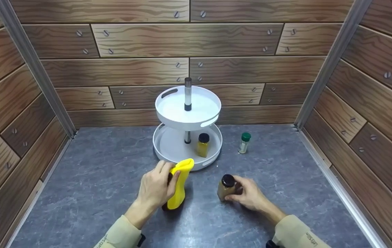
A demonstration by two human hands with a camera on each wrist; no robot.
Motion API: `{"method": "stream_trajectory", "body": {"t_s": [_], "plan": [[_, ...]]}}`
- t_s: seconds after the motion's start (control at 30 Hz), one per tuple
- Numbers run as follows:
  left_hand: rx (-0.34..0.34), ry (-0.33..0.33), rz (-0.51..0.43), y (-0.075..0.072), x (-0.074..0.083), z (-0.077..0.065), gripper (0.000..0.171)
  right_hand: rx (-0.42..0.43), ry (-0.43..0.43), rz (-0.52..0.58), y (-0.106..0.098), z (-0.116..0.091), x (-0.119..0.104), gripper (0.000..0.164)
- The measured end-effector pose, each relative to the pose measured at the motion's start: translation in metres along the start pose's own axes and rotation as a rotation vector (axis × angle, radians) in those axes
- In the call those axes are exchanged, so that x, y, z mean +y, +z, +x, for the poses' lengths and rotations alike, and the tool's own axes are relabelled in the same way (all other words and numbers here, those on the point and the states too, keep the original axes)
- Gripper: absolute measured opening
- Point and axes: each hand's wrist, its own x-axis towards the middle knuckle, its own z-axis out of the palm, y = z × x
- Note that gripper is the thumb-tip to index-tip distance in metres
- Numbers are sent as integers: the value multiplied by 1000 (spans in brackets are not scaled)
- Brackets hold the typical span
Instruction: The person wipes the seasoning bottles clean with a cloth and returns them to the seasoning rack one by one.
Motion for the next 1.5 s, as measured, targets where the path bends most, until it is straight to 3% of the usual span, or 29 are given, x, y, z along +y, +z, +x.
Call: {"method": "stream_trajectory", "body": {"t_s": [0.17,0.43,0.83,1.07,1.5], "plan": [[-19,-5,-9,4,4,1,20,35,30,-12,2,-1,-2,59],[-43,-7,-13,9,10,1,20,74,6,-22,6,-2,-6,59],[-44,-3,-30,18,24,3,21,174,-221,50,11,13,-35,51],[-60,-6,-26,21,32,5,22,188,-221,87,15,22,-55,51],[-8,-45,-79,22,42,13,19,208,-274,147,27,32,-70,54]]}}
